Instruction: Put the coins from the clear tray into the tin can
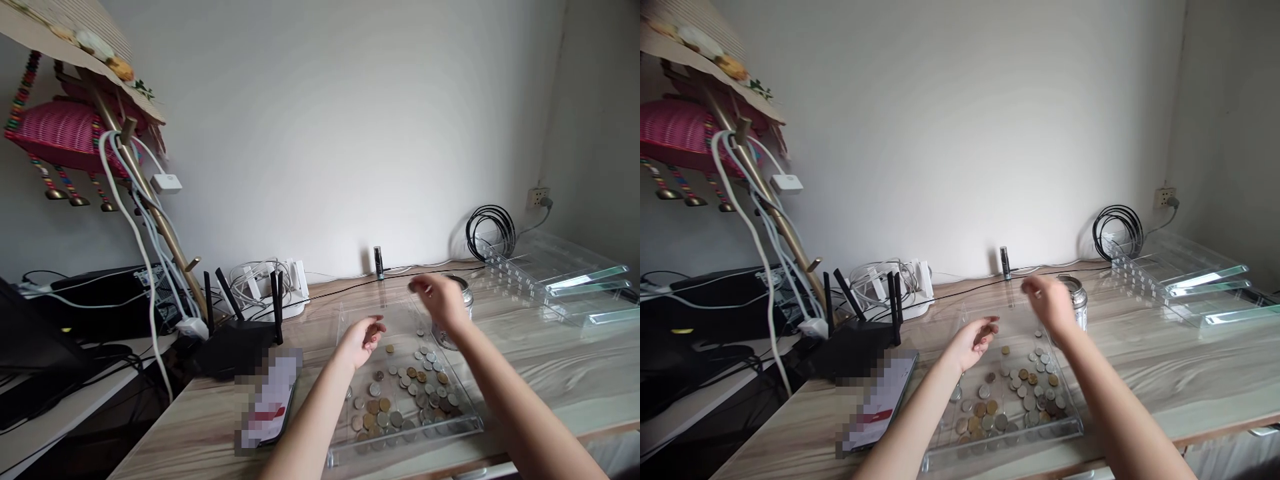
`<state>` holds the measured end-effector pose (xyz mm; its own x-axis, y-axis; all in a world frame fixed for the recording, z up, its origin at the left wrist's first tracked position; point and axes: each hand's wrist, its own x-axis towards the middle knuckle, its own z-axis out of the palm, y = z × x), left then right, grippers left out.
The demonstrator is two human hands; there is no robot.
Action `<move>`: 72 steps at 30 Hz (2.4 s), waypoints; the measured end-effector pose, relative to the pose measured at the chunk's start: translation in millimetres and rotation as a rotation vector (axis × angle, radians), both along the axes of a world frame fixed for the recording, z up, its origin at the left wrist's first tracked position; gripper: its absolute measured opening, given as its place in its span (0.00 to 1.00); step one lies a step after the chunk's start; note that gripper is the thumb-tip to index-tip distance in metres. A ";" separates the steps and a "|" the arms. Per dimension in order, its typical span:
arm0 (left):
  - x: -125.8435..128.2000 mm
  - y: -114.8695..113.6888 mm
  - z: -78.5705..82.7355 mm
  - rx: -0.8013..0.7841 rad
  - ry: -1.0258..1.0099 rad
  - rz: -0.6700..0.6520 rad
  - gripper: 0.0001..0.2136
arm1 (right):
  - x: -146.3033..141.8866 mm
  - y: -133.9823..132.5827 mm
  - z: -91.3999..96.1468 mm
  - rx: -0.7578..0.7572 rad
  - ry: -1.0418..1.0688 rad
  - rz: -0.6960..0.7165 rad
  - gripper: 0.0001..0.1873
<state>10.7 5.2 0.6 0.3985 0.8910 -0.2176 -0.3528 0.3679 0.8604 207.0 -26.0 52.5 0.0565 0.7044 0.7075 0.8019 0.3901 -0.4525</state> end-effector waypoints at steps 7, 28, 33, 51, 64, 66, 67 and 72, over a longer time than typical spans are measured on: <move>-2.0 1.2 -2.0 -0.084 -0.032 0.040 0.08 | 78.1 10.0 8.3 -0.075 -0.108 -0.454 0.11; 0.6 -3.7 5.1 0.046 0.016 -0.245 0.05 | -49.5 1.0 -24.9 -0.187 -0.194 0.184 0.09; -1.4 -3.9 2.7 0.015 0.053 -0.209 0.12 | -0.5 -3.2 5.3 0.098 -0.075 -0.181 0.13; 0.8 -5.1 2.7 0.176 0.193 -0.155 0.08 | 59.9 9.2 12.1 -0.141 -0.155 -0.457 0.12; 2.1 -5.6 1.8 0.116 0.070 -0.154 0.06 | -49.0 2.5 -23.6 -0.131 -0.330 0.112 0.09; 1.6 -6.6 3.2 0.094 0.096 -0.182 0.10 | -31.2 1.2 -10.3 -0.026 -0.254 0.003 0.10; 1.3 -6.8 3.4 0.084 0.111 -0.179 0.10 | -19.6 1.0 -2.8 0.030 -0.216 -0.080 0.10; -0.5 -4.9 0.9 0.071 0.133 -0.102 0.07 | 43.4 11.0 15.1 -0.070 -0.107 -0.478 0.08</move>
